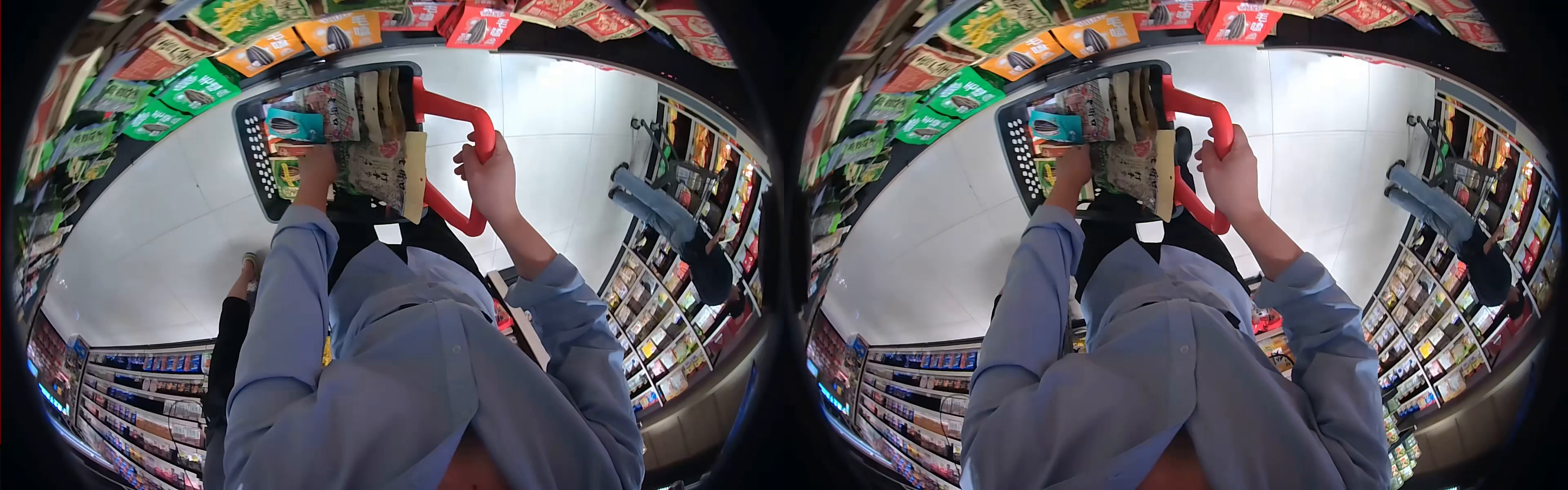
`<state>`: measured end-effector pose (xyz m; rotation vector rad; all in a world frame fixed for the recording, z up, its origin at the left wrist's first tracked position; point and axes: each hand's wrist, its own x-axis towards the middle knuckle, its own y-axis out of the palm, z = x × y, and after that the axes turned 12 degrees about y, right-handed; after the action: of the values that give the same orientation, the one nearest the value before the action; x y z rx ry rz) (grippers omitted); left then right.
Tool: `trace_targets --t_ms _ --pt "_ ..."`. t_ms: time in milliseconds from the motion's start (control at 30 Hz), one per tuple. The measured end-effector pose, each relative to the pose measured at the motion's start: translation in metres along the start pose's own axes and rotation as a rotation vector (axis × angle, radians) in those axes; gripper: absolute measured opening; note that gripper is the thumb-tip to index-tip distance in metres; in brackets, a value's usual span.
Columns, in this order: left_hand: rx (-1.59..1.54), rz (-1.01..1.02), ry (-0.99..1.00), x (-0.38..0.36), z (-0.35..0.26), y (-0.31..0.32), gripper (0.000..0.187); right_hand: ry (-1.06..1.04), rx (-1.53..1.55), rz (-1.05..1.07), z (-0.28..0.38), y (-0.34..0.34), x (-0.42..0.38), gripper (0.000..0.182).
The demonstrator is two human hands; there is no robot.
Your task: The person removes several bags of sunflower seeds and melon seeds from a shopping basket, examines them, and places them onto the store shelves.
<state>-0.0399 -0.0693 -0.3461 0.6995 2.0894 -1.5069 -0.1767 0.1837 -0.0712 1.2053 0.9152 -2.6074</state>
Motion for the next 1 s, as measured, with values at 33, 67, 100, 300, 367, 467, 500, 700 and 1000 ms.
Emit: trace_targets --t_ms 33,67,100,300,367,467,500,700,1000 --pt "0.004 0.009 -0.001 0.01 0.003 0.006 0.027 0.006 0.027 -0.001 0.0 0.0 0.0 0.022" --pt "0.008 0.017 -0.001 0.02 0.008 0.011 0.026 0.011 0.056 -0.003 0.0 0.001 0.001 0.021" --pt "0.013 0.023 0.0 0.027 0.012 0.018 0.025 0.017 0.065 0.001 -0.001 0.001 0.003 0.021" --pt "0.147 0.008 0.085 0.04 0.037 0.039 0.023 0.038 0.019 0.034 0.0 -0.004 0.003 0.02" --pt "0.202 0.004 0.124 0.033 0.048 0.038 0.018 0.037 0.013 0.03 -0.003 -0.004 0.003 0.02" --pt "0.141 -0.122 0.163 0.005 0.071 0.03 0.013 0.014 -0.012 0.021 0.001 -0.004 0.003 0.021" --pt "0.051 -0.105 0.112 -0.009 0.07 0.013 0.013 0.012 -0.025 0.017 0.0 -0.005 0.001 0.021" --pt "-0.37 -0.437 -0.012 -0.115 0.059 -0.081 0.006 -0.079 -0.135 -0.05 -0.011 -0.005 0.009 0.026" --pt "-0.987 -0.71 0.337 -0.197 -0.003 -0.21 0.013 -0.843 -0.335 -0.447 0.001 0.008 -0.033 0.09"
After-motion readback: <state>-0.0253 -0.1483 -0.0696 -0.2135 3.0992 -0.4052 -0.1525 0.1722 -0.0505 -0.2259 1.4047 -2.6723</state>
